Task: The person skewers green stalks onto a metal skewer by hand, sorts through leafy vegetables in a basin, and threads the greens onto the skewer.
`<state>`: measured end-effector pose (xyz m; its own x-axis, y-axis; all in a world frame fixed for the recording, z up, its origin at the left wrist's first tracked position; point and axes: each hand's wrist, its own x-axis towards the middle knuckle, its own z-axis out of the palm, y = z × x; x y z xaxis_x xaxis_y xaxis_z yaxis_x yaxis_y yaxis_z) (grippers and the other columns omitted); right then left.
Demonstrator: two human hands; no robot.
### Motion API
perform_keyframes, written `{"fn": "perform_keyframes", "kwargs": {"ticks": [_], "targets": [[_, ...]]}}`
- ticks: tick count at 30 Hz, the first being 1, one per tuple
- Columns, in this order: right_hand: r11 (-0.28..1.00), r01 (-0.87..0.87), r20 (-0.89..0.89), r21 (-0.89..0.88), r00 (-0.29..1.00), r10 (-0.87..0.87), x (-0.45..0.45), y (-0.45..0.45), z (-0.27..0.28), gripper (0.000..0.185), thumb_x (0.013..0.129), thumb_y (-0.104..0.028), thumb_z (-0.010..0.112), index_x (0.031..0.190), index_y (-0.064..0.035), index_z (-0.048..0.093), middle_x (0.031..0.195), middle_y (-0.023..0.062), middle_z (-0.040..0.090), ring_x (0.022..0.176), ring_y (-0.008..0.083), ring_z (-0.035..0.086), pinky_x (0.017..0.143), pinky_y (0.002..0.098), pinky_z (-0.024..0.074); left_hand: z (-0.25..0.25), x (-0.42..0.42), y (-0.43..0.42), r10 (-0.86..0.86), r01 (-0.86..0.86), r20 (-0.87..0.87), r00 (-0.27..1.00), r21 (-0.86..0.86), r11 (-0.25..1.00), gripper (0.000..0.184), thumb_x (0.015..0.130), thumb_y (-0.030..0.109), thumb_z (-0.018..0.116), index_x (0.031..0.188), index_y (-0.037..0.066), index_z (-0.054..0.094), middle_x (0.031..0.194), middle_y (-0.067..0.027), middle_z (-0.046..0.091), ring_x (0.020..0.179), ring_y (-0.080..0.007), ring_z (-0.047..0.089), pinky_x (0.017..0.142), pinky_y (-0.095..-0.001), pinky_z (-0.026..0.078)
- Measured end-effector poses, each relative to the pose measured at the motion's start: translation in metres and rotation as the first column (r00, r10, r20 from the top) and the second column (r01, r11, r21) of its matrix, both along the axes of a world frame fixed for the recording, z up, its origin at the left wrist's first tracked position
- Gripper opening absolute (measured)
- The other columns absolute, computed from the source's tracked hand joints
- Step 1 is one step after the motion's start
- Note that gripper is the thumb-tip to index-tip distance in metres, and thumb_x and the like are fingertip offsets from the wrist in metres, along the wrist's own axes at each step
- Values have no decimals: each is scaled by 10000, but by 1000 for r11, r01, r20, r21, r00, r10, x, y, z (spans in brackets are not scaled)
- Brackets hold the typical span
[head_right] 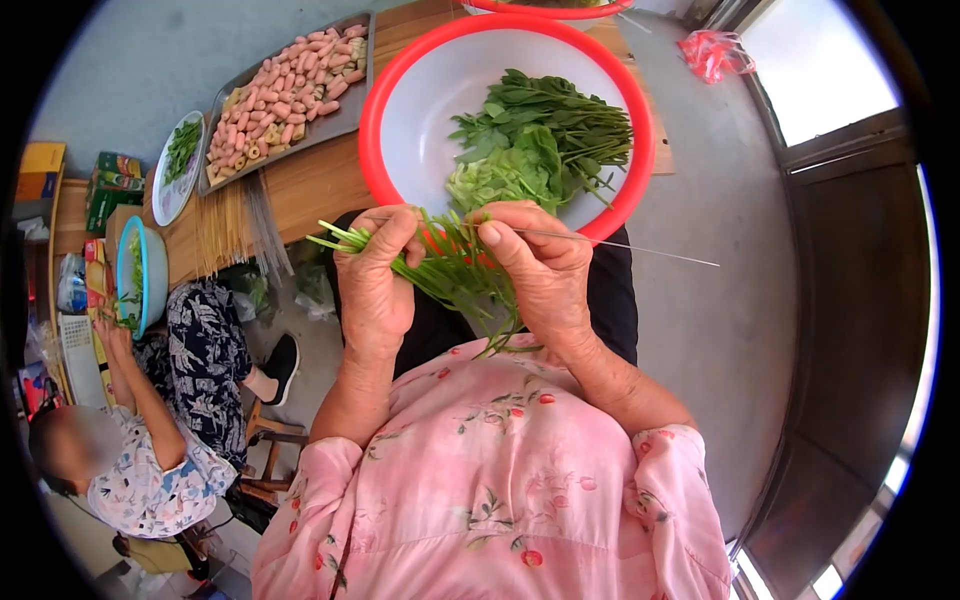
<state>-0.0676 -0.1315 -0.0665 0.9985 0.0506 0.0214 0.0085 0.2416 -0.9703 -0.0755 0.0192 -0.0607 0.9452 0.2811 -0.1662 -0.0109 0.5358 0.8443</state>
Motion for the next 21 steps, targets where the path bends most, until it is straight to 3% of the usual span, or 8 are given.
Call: {"fn": "perform_keyframes", "kwargs": {"ticks": [3,6,8,10,12,17,19,21], "targets": [[984,-23,-48,175,998,31,0,5,6,170,820,-112,675,947,1,679,879,46,646,786,82,552,694,208,445,0,-1,-4,-51,51,-17,999,4,999,144,776,91,713,837,-16,638,659,5,569,550,-60,447,505,-201,333],[995,-94,-23,22,995,94,3,2,2,238,819,-136,681,1012,1,661,867,37,642,765,80,554,677,208,448,-3,0,0,-149,148,-74,986,-10,989,160,778,110,720,839,-14,638,653,6,559,531,-47,434,463,-189,306],[994,-114,-130,1,985,113,4,-2,-12,288,828,-150,673,1074,-5,637,873,32,645,741,83,555,672,210,452,-7,3,2,-176,176,-42,983,-17,984,225,783,116,719,929,-19,615,713,-11,577,522,-37,433,435,-183,293],[999,-47,-130,-17,991,45,6,-2,-15,259,867,-144,621,1048,40,611,892,103,657,771,164,635,713,297,539,-8,6,5,-219,215,-106,970,-46,975,360,787,80,699,1094,-20,538,787,-26,592,521,-44,445,445,-182,321],[978,56,-180,200,984,-20,8,-2,-15,245,873,-143,610,1036,40,609,889,111,655,752,181,641,691,319,558,-13,8,6,-220,218,-146,965,-25,976,423,786,70,687,1151,-15,491,805,-33,592,530,-53,463,454,-186,340],[962,-62,-189,267,975,115,14,-7,-12,238,877,-143,601,1028,41,603,892,120,651,751,190,643,686,343,571,-18,10,7,-289,296,-230,929,-4,955,516,780,64,661,1228,-17,418,771,-36,578,571,-75,514,489,-203,390],[957,-12,-215,291,973,78,14,-6,-13,235,877,-151,602,1022,34,604,889,117,649,742,197,644,681,346,569,-15,11,11,-340,415,-279,898,281,865,525,789,106,681,1221,-29,415,726,-27,560,595,-78,527,493,-213,396],[954,7,-231,298,971,65,14,-8,-11,227,877,-156,603,1012,26,607,882,113,648,735,198,643,672,346,567,-8,16,13,-322,416,-303,897,335,845,581,780,98,686,1252,-35,374,676,-20,551,536,-64,483,467,-194,364]]}}
